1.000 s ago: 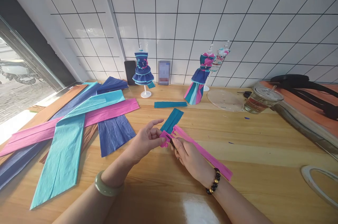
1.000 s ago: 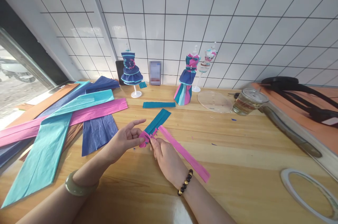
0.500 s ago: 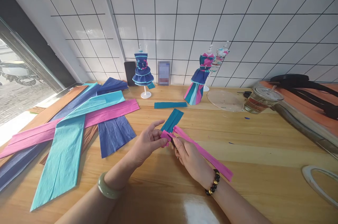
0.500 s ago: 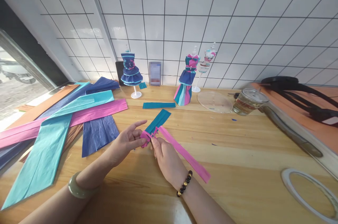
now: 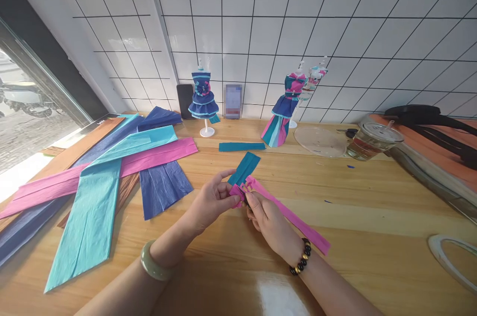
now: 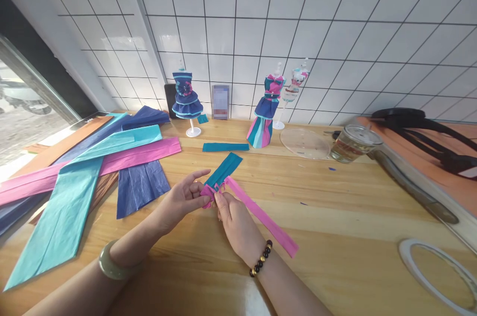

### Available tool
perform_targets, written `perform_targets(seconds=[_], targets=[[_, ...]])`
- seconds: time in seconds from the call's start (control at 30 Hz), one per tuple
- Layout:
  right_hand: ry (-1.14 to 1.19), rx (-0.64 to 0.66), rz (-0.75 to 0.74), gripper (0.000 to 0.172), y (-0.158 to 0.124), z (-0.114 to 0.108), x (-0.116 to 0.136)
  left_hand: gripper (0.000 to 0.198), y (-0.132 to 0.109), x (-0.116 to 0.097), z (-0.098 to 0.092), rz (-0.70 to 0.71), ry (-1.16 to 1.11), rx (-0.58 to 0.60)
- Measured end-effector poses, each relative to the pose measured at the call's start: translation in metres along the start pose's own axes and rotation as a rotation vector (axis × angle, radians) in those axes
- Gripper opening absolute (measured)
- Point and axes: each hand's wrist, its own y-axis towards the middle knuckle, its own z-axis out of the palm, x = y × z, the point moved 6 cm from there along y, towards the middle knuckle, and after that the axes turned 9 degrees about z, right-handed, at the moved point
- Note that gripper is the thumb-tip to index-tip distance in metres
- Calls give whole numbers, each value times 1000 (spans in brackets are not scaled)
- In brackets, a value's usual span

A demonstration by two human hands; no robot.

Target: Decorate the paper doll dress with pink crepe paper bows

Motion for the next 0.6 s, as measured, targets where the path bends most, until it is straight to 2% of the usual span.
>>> perform_targets(seconds=[0.6], targets=[[-23,5,27,49,-1,-2,1,58,1,-1,-3,9,47,12]])
